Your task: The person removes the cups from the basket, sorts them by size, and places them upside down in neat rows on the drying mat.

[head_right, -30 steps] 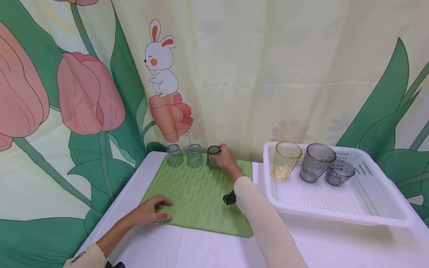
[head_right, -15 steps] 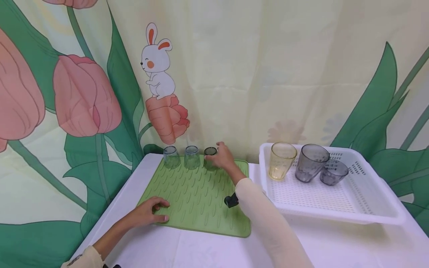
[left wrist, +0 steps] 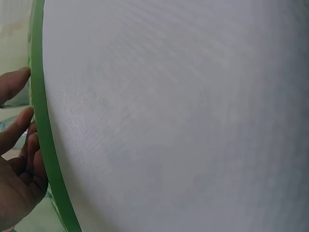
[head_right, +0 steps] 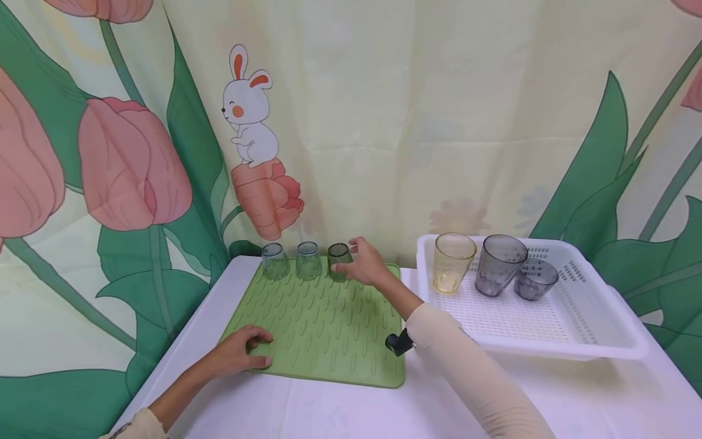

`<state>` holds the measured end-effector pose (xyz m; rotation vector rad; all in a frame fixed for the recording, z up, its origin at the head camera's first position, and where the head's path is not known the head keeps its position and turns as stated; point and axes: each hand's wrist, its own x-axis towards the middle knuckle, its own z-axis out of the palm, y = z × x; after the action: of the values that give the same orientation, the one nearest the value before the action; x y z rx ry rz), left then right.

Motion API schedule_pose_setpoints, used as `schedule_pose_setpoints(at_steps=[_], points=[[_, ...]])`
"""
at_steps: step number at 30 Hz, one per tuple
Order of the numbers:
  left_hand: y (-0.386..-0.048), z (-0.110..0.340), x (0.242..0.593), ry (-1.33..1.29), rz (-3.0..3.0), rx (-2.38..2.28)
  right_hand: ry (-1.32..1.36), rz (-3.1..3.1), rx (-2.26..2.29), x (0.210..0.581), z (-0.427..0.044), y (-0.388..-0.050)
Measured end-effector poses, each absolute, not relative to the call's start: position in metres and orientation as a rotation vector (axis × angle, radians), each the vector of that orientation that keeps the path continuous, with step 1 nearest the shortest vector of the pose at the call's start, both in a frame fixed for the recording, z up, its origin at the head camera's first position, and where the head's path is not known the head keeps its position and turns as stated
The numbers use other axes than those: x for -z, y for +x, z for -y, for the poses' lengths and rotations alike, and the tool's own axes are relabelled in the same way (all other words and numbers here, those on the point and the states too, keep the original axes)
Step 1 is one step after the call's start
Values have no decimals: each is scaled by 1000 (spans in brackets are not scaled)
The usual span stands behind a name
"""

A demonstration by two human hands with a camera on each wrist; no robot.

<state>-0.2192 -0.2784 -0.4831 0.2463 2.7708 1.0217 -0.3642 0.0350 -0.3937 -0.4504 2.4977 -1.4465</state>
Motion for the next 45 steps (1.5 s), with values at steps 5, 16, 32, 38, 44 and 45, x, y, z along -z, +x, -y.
schedule_pose_setpoints(at_steps=[5,16,32,38,44,45], points=[[-220,277,484,259,-2777,-1016,-527,-2454,1454,387,-56,-344],[-222,279,486,285,-2816,-979,-649,-2381,1566,378,-112,-308],[-236,248,472,396,-2780,-1157,-783,-2426,1572,380,-209,-277],[-241,227,455,522,-2657,-1270,-855,-2457,1557,384,-232,-276],[-248,206,442,585,-2603,-1309,-872,-2538,1562,391,-257,-273],[-249,203,440,591,-2601,-1312,-856,-2559,1567,392,-262,-273]])
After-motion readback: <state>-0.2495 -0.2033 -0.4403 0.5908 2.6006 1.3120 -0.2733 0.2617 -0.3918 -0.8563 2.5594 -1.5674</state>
